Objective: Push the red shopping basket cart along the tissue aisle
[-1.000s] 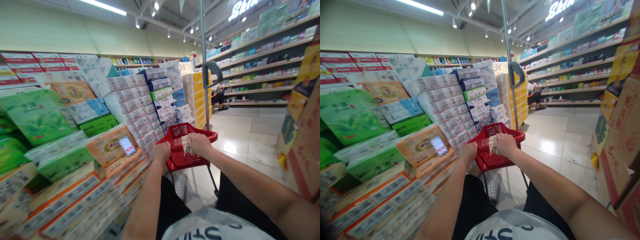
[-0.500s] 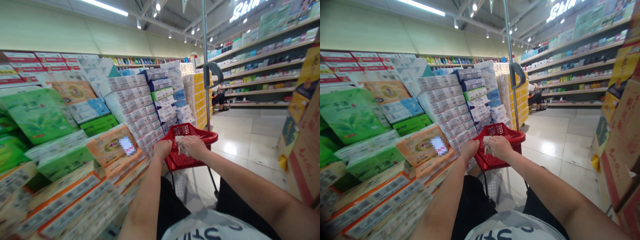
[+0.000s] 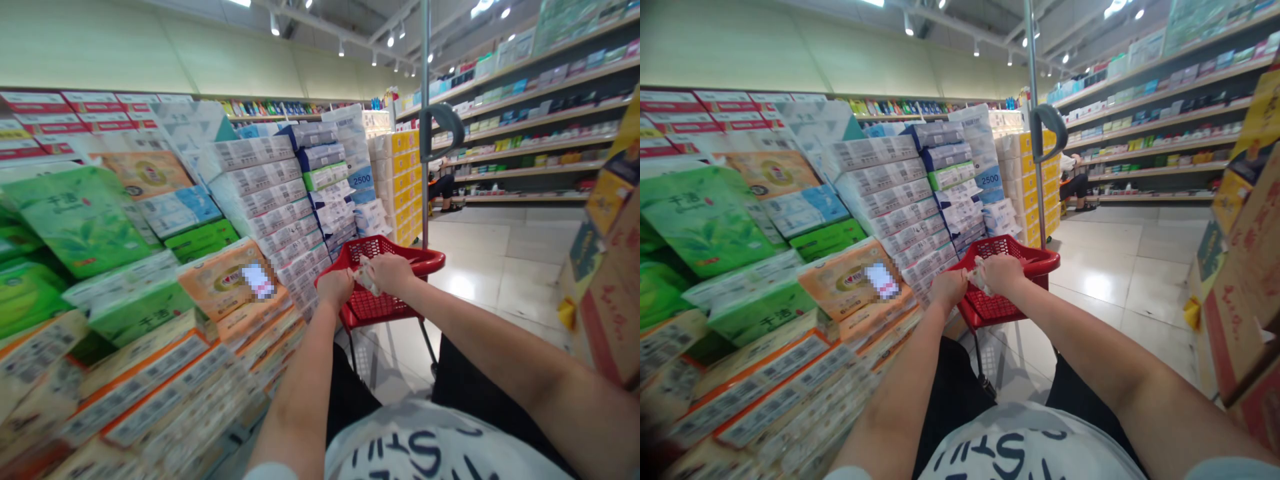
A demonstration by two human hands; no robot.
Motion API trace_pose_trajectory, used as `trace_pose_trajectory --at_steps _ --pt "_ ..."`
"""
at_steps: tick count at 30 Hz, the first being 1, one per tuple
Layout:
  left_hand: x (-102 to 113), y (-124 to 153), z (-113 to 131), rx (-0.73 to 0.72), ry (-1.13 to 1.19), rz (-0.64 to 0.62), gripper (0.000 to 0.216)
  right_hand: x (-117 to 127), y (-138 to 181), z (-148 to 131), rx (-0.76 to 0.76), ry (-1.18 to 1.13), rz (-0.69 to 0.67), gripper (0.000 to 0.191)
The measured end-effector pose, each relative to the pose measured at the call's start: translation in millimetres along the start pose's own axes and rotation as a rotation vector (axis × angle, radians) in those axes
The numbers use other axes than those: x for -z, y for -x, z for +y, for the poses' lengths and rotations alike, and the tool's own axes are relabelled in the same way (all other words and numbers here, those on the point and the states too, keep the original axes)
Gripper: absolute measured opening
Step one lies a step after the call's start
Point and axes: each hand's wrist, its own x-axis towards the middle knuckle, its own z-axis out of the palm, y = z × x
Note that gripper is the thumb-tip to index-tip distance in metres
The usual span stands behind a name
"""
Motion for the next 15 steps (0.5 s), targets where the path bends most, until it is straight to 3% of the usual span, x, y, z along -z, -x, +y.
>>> trace_pose_trajectory --at_steps 3,5,11,13,15 --pt "2 1 3 -0.011 0.004 0.01 0.051 8 -25 -2 -0.091 0.025 -0.22 0.044" --pt "2 2 5 0.007 0.011 0.021 0.052 7 -27 -1 -0.085 0.006 -0.254 0.042" --pt "3 6 5 0.013 0.017 0.027 0.053 -11 20 6 0.211 -0.074 0.155 0.039" --pt "4 6 4 0.002 0.014 0.016 0.052 -11 22 5 0.202 -0.057 0.161 0.039" --pt "5 5 4 0.006 0.011 -0.003 0.052 -7 11 2 0.096 -0.021 0.032 0.04"
